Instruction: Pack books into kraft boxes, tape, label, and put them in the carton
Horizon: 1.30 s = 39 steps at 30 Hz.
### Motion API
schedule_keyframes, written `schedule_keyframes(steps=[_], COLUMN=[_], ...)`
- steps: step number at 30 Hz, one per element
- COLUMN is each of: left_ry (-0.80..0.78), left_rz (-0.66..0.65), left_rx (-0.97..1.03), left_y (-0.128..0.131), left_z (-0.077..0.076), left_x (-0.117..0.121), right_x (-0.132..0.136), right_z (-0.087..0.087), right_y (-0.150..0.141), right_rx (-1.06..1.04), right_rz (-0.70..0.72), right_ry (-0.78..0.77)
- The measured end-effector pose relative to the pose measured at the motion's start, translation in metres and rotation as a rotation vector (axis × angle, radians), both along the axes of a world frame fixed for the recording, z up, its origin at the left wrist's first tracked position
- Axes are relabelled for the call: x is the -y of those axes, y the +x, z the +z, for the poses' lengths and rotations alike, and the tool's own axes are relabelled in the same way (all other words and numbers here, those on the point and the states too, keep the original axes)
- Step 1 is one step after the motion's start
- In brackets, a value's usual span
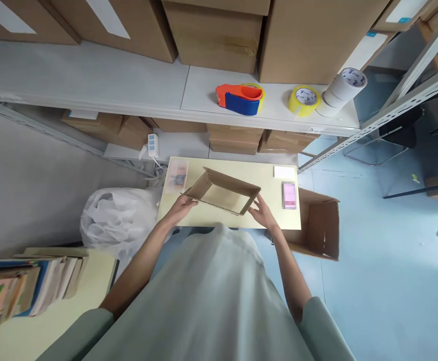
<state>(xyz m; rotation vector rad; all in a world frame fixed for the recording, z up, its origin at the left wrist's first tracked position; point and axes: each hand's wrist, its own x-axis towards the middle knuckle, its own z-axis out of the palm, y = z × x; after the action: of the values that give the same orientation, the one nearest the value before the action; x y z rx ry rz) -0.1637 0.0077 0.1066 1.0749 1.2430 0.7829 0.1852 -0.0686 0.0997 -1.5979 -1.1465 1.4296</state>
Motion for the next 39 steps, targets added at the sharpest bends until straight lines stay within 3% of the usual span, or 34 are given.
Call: schedule_keyframes(steps=[3,8,11,17,26,30,35,39], left_ry=[-0.084,-0.248,-0.276,-0.3,-0.289,-0.189,-0.132,-0.14], left_rz=[0.001,0.068,0.103,0.097,0.117,0.057,0.032,0.128], left_rx=[0.022,0.282,0.215,0.079,0.066,0.032,-0.01,-0.062], left_y=[0.002,0.003,0.003,0.001,0.005,0.01,0.015,0.013], left_z=[-0.006,-0.009,-0.006,-0.002,-0.027,-0.034,-0.032,-0.029], left_x=[-0.007,-0.012,-0.015,-0.021,-0.006,0.002,0.004,0.003], right_x=[-0.01,-0.022,-0.027,-0.042,-0.042,-0.037,-0.032,-0.031], right_z=[0.011,0.028,0.029,0.019,0.001,-0.006,-0.013,-0.014], right_y=[-0.002,0.002,0.003,0.005,0.013,0.006,-0.009,-0.005], right_rx=[-0.078,-0.104,-0.137,-0.161,-0.193,-0.167,-0.118,-0.08], right_rz=[0.023,-0.042,-0.037,-0.017,0.046,0.048,-0.032,-0.054], right_ry=[-0.009,-0.089,-0.134,-0.176,-0.212,-0.207,-0.152,-0.123])
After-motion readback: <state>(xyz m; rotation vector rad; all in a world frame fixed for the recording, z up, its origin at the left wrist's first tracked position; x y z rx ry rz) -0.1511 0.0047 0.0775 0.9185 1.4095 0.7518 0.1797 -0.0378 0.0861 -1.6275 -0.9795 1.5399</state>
